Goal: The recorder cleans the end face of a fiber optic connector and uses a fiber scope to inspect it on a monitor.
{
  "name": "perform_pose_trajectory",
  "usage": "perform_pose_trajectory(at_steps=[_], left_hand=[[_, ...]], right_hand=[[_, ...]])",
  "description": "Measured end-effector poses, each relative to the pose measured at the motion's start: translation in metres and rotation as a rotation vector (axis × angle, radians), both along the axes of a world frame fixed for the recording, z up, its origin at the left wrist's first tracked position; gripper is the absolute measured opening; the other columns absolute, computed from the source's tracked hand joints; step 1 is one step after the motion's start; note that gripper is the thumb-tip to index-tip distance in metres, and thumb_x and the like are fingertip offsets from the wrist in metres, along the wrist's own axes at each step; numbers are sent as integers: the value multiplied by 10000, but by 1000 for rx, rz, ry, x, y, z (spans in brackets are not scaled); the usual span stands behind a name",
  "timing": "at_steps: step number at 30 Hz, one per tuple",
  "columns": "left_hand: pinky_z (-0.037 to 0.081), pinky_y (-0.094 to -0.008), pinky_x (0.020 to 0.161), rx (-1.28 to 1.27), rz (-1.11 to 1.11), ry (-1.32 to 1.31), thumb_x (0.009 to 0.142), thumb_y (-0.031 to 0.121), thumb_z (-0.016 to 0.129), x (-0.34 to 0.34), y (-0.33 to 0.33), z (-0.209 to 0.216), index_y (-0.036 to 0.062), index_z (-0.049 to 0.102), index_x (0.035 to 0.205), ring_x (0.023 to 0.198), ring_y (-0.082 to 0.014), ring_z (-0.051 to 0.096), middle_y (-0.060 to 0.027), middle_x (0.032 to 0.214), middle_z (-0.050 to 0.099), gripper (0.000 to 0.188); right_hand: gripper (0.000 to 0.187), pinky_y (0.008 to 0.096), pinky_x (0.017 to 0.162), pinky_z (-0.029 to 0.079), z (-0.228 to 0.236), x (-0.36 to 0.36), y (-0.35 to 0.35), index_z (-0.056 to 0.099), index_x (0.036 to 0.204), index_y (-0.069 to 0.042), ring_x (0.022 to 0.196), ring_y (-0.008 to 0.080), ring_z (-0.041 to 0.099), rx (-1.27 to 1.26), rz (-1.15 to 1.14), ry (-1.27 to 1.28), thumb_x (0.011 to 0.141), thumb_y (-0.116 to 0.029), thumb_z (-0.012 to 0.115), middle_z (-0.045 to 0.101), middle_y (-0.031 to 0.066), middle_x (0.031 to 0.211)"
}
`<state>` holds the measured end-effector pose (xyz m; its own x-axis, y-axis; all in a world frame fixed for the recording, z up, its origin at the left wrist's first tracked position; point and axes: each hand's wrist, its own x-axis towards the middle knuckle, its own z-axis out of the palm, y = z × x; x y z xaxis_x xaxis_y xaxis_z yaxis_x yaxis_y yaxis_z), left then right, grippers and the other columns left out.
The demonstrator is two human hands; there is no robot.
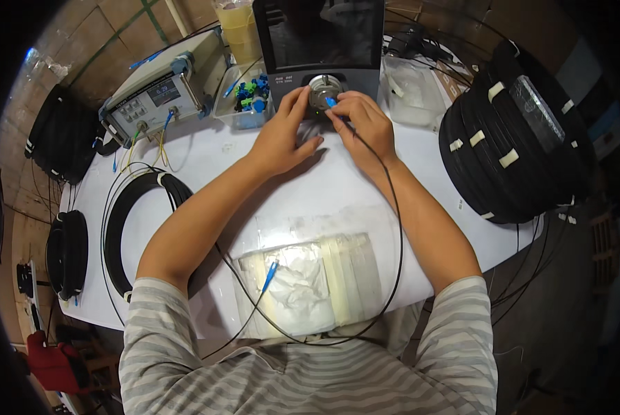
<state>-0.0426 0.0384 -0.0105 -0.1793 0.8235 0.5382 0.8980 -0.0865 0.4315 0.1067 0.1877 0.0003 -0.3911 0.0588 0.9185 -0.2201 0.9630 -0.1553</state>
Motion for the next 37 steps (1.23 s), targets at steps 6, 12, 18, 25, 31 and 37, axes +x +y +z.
perform_pose_trajectory(at_steps=[6,12,18,25,31,37], left_hand=[[559,-450,916,54,2,26,829,228,785,-9,0,2,-10,267,1577,1160,-428,620,-218,1492,392,940],[530,-424,983,-3,7,-21,848,203,789,-4,5,5,25,272,1603,1244,-400,585,-207,1501,383,932],[531,-422,977,-1,13,-47,846,211,790,-6,3,4,24,278,1602,1242,-401,585,-209,1497,390,932],[534,-431,968,10,3,-23,848,222,787,-5,4,4,18,278,1600,1222,-407,590,-216,1490,392,931],[562,-454,918,37,12,34,825,233,783,-7,4,4,-20,285,1572,1149,-430,625,-237,1475,402,933],[556,-453,927,46,-10,19,830,227,781,-6,4,3,-9,280,1579,1151,-428,624,-234,1475,404,932]], right_hand=[[244,388,855,579,-2,-8,-5,636,945,-40,1065,329,702,34,3,-12,786,25,811,705,137,1002],[214,399,872,572,0,-3,-2,634,934,-28,1077,344,707,53,-28,-55,819,36,803,710,136,956],[201,389,826,565,9,-8,-11,659,949,-27,1036,334,698,95,-109,-74,823,-10,814,710,126,953],[202,400,824,545,7,-13,-6,690,945,-56,977,299,669,71,-136,-40,804,-74,834,703,98,932],[222,401,838,539,7,-15,-6,686,959,-63,1004,306,645,48,-93,-18,799,-74,840,693,75,946],[354,403,877,539,-3,-11,-2,692,1122,-96,1061,323,625,14,-59,-11,801,-84,842,672,100,1046]])
